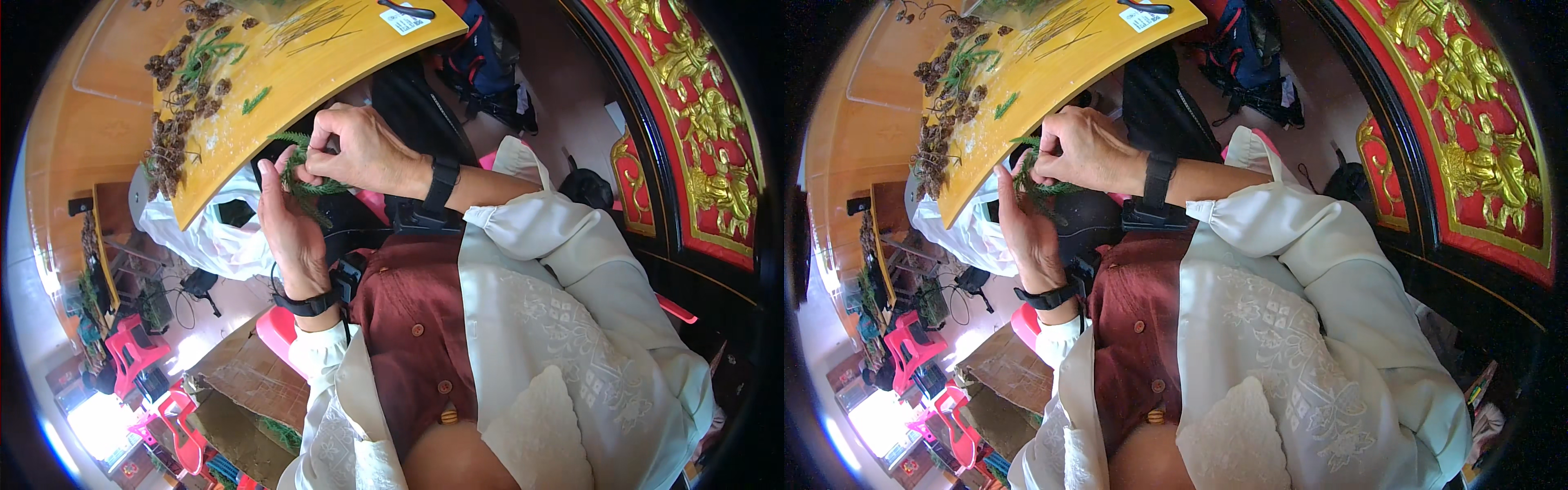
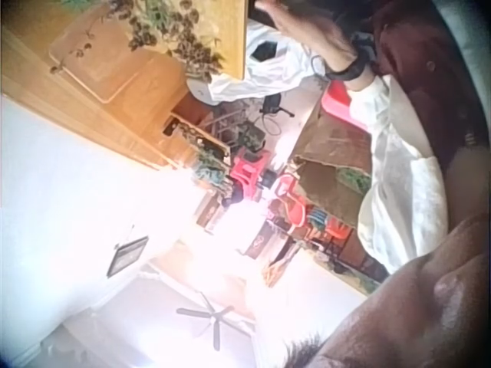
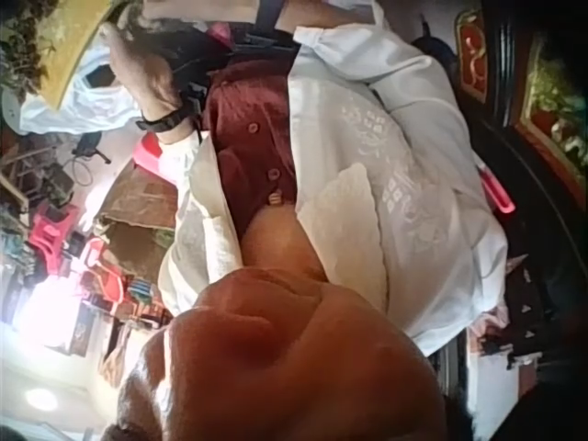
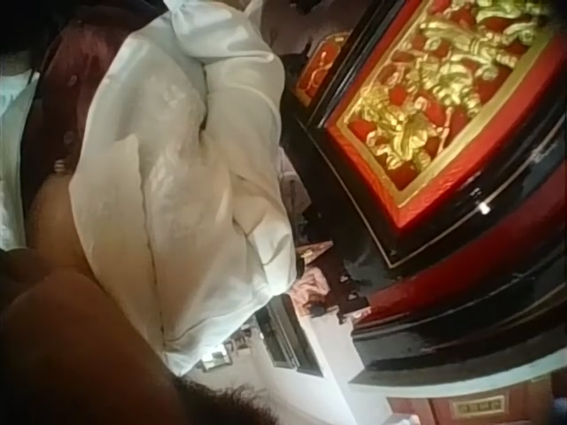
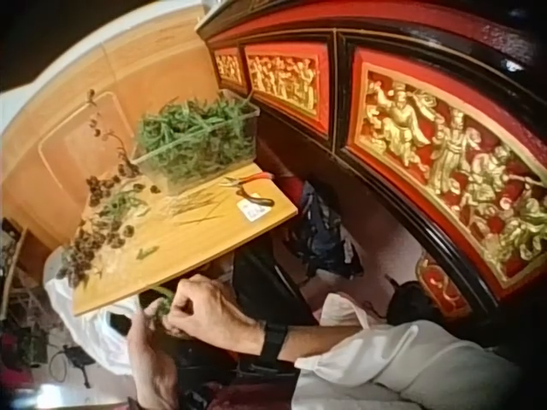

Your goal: Manually trimming green plant sprigs and processing dried plant materials on a work surface.

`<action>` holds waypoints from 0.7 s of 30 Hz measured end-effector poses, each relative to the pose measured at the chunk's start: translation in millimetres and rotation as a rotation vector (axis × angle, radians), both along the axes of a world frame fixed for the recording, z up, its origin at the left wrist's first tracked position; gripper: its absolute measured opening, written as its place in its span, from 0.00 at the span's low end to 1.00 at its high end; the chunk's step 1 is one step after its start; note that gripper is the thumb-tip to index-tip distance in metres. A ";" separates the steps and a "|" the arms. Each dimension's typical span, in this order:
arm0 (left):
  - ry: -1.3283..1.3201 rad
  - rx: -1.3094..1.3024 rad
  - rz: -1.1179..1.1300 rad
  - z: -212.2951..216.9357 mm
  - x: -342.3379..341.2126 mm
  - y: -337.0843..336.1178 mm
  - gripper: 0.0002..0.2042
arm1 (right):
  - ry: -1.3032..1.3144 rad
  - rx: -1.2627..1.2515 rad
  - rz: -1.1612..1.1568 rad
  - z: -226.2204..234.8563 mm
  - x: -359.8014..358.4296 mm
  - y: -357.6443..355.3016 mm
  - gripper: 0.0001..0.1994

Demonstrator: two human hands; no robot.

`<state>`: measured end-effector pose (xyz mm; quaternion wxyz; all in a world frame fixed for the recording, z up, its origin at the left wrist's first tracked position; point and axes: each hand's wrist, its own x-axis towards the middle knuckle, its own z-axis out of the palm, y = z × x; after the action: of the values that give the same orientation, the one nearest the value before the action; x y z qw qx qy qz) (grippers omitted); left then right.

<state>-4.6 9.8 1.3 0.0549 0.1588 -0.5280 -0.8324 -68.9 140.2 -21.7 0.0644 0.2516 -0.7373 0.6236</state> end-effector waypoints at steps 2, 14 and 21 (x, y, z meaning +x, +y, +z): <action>-0.075 0.093 0.019 -2.5 -2.4 -3.1 0.16 | 0.136 0.022 -0.068 -1.4 1.2 -3.0 0.09; -0.119 0.160 0.015 -14.5 -4.3 -17.5 0.12 | 0.354 0.153 -0.036 0.5 5.6 -3.1 0.08; -0.081 0.226 0.064 -6.8 -5.2 -22.5 0.13 | 0.383 0.150 0.140 4.7 2.2 1.0 0.14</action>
<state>-9.7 -12.7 -5.5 0.0418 0.2142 -0.4271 -0.8774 -66.6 141.1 -17.0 0.1411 0.4204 -0.7367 0.5105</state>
